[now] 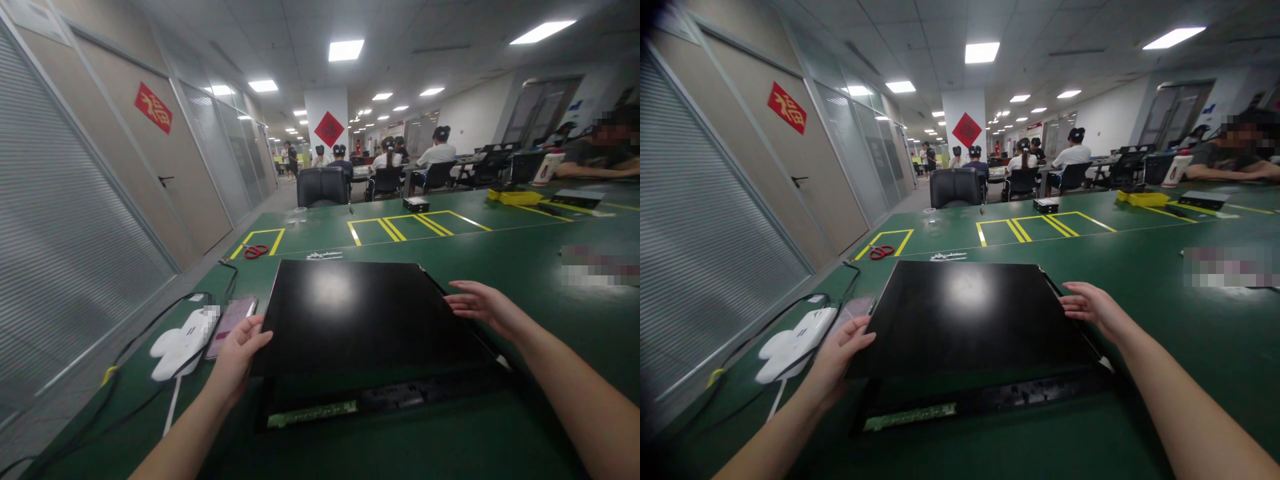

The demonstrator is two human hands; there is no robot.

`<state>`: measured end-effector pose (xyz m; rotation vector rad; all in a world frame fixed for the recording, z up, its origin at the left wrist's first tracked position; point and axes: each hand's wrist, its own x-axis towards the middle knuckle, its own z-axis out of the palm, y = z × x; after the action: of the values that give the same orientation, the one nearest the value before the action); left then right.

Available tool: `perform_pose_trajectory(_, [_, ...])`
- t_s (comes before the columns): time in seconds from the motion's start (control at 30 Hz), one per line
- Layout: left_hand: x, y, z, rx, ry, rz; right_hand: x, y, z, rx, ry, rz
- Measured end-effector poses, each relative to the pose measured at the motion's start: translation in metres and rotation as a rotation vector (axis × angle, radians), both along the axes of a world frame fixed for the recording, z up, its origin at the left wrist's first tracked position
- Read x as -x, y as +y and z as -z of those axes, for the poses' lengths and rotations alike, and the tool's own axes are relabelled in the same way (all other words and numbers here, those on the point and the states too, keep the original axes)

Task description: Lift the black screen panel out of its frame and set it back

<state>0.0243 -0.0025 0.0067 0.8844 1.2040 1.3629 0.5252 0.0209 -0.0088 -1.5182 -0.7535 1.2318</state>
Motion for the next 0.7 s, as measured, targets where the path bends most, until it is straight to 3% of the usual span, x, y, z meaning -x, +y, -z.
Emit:
perform_pose_trajectory(0.27, [0.003, 0.007, 0.013, 0.040, -0.003, 0.046, -0.007, 0.005, 0.012, -0.021, -0.040, 0.053])
perform_pose_trajectory(0.57, [-0.004, -0.005, -0.008, -0.007, 0.002, -0.042, -0.005, 0.007, 0.024, -0.047, -0.051, 0.021])
perform_pose_trajectory(0.7, [-0.003, -0.005, -0.008, -0.020, -0.002, -0.035, -0.004, 0.007, 0.024, -0.042, -0.044, 0.011])
